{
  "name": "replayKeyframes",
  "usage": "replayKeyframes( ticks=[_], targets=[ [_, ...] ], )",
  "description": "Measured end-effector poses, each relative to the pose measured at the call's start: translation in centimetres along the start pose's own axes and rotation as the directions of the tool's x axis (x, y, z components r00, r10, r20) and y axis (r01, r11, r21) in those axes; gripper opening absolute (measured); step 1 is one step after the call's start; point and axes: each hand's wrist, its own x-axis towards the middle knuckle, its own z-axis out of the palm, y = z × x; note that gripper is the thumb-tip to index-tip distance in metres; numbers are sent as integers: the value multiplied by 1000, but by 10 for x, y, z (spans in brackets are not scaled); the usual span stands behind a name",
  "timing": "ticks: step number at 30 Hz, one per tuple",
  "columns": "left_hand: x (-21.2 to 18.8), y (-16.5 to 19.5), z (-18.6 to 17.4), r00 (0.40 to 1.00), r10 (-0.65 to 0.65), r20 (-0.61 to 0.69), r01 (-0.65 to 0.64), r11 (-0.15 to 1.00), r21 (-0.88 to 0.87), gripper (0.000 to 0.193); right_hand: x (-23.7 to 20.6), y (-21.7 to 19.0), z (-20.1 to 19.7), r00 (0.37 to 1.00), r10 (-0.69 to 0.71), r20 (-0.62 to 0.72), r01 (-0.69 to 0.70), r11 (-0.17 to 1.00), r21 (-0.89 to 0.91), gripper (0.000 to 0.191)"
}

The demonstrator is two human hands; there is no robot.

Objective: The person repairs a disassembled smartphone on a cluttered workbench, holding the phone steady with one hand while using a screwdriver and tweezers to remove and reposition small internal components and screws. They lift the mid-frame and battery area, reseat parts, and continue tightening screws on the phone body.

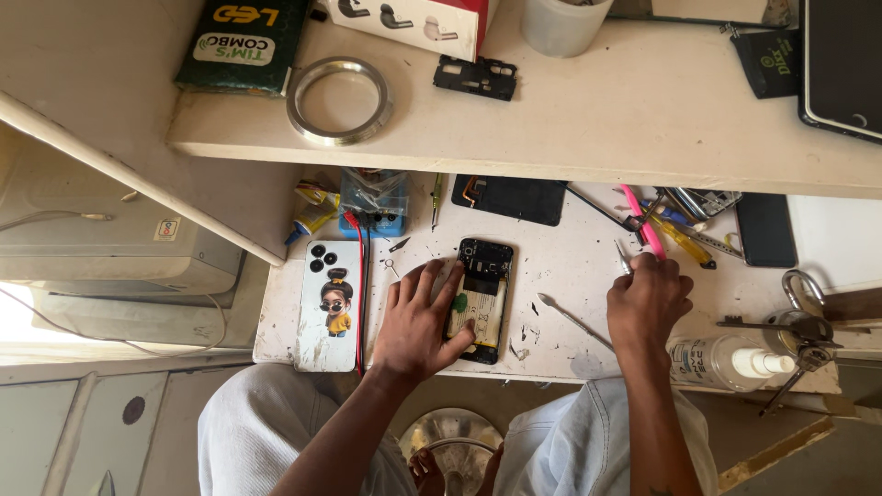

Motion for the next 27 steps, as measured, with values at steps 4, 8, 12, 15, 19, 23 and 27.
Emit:
replayKeyframes(
  ticks=[4, 8, 12, 15, 19, 23, 27],
  targets=[
    [1, -1, 0, 1000, 3, -6, -3, 1000, 5, 82, -3, -17, -15, 982, -158, -107, 172, 976, 134, 25],
    [1, -1, 1, 1000, -5, 7, 5, 1000, 7, 82, -7, -38, -29, 917, -310, -253, 385, 855, 347, 25],
    [0, -1, 1, 1000, -15, 21, 15, 1000, 7, 83, -9, -59, -33, 939, -304, -161, 341, 769, 540, 23],
    [1, -1, 1, 1000, -4, 7, 3, 998, 68, 83, -15, -68, -31, 933, -130, 335, -242, 464, 852, 23],
    [-1, 0, 0, 1000, -18, 9, 18, 1000, 18, 82, -25, -72, -25, 841, -239, 486, -378, 382, 843, 12],
    [-1, -1, -1, 999, -23, 22, 22, 1000, 20, 83, -27, -75, -21, 869, -315, 381, -270, 342, 900, 14],
    [-1, -1, -1, 1000, -13, 12, 13, 999, 35, 83, -23, -68, -25, 949, -82, 304, -180, 651, 737, 18]
  ],
)
